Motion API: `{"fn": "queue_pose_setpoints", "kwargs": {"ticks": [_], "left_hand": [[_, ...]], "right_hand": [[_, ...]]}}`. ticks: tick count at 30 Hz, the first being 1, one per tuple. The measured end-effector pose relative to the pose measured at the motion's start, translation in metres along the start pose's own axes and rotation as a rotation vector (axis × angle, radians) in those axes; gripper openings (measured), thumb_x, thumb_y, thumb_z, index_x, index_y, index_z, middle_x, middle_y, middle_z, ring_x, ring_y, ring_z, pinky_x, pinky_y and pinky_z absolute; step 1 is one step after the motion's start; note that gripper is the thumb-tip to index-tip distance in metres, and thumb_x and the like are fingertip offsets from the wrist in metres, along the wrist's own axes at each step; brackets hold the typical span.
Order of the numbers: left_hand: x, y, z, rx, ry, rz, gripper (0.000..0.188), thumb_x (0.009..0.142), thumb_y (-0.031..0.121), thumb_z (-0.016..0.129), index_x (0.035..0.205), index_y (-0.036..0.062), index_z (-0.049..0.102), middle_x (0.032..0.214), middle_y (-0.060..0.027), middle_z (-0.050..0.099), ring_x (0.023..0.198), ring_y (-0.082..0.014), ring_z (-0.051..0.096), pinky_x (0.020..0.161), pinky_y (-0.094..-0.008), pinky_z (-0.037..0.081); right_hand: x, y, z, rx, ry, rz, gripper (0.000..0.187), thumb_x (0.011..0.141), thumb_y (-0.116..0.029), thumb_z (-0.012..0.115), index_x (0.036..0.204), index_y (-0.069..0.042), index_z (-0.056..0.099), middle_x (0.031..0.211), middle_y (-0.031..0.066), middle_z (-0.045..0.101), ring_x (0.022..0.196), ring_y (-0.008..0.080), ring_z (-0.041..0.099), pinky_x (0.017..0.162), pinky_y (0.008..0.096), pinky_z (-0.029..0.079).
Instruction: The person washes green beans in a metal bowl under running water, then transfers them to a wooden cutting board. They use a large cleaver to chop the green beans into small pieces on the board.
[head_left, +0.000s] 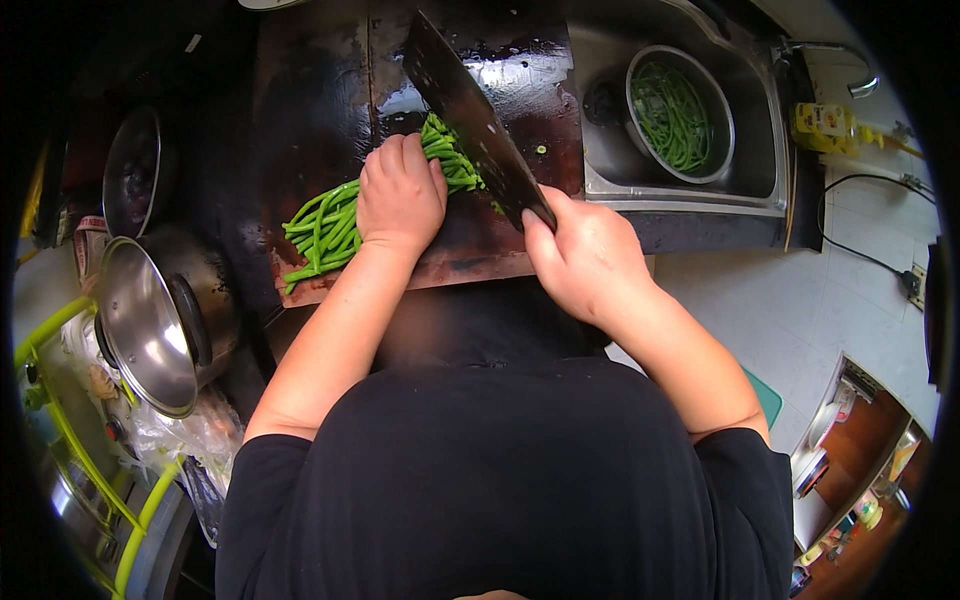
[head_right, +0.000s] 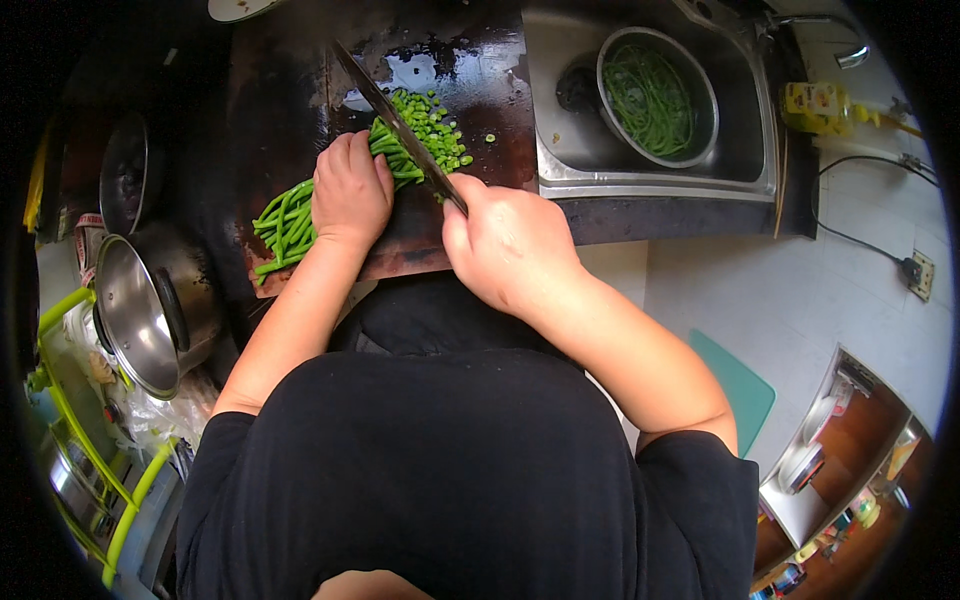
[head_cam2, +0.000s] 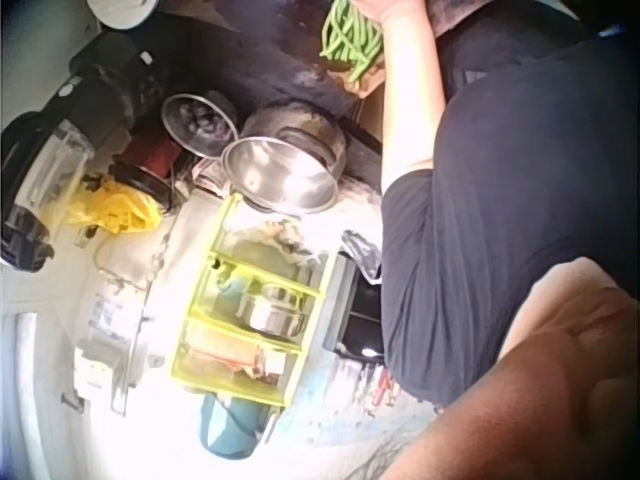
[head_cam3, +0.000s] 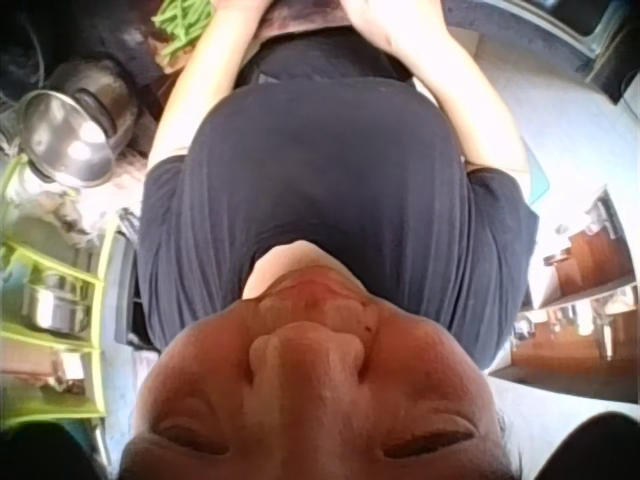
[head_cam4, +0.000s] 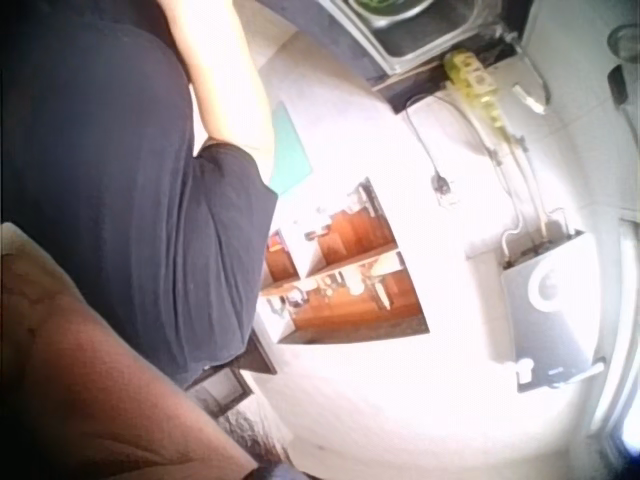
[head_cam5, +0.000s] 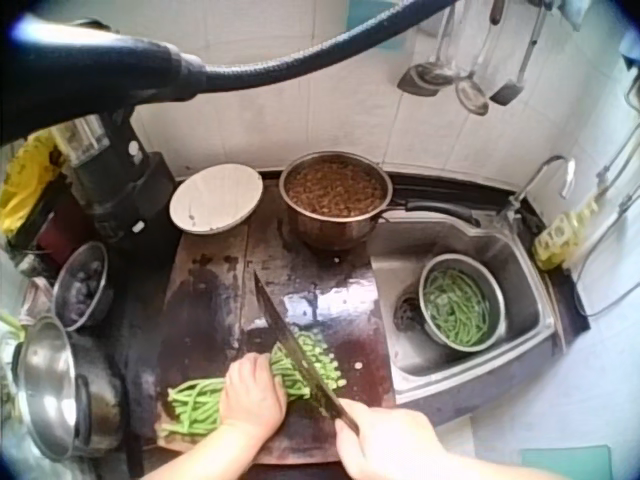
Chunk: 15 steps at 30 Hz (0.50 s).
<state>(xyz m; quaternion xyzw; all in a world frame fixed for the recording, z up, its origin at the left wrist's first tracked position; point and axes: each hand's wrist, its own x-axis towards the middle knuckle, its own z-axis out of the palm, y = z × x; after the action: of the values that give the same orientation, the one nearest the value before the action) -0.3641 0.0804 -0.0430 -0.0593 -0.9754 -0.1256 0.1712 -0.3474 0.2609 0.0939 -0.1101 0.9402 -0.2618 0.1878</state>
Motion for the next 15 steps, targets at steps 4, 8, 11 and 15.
{"fn": "queue_pose_setpoints", "kwargs": {"ticks": [4,8,11,15], "left_hand": [[0.002,-0.001,-0.002,-0.019,-0.027,-0.017,0.036,0.076,0.02,0.059,0.106,0.002,0.051,0.102,-0.0131,0.051,0.093,-0.0304,0.049,0.081,-0.0393,0.042],[0.004,-0.001,-0.002,-0.033,-0.052,-0.024,0.035,0.076,0.02,0.059,0.105,0.002,0.051,0.1,-0.013,0.051,0.092,-0.03,0.049,0.08,-0.039,0.042],[0.005,-0.002,-0.004,-0.041,-0.048,-0.022,0.035,0.076,0.02,0.059,0.105,0.0021,0.051,0.099,-0.0126,0.051,0.092,-0.0298,0.049,0.08,-0.0388,0.042],[0.005,-0.003,-0.004,-0.063,-0.066,-0.03,0.034,0.076,0.02,0.059,0.104,0.0022,0.052,0.098,-0.012,0.051,0.091,-0.0292,0.049,0.08,-0.0384,0.043]], "right_hand": [[-0.008,-0.001,-0.005,0.006,-0.064,0.043,0.023,0.084,-0.02,0.048,0.097,-0.005,0.058,0.071,0.0201,0.06,0.069,0.0396,0.058,0.063,0.0458,0.046],[-0.006,-0.001,-0.002,0.024,-0.102,0.088,0.021,0.085,-0.021,0.048,0.091,-0.003,0.057,0.071,0.0225,0.059,0.07,0.0417,0.056,0.063,0.0458,0.044],[-0.001,-0.003,-0.001,0.011,-0.123,0.101,0.022,0.085,-0.021,0.048,0.09,-0.002,0.057,0.071,0.0229,0.059,0.071,0.0422,0.056,0.064,0.046,0.045],[0.012,-0.012,-0.005,-0.058,-0.192,0.1,0.023,0.084,-0.021,0.046,0.092,-0.002,0.058,0.074,0.0232,0.06,0.073,0.0409,0.058,0.068,0.0466,0.046]]}}
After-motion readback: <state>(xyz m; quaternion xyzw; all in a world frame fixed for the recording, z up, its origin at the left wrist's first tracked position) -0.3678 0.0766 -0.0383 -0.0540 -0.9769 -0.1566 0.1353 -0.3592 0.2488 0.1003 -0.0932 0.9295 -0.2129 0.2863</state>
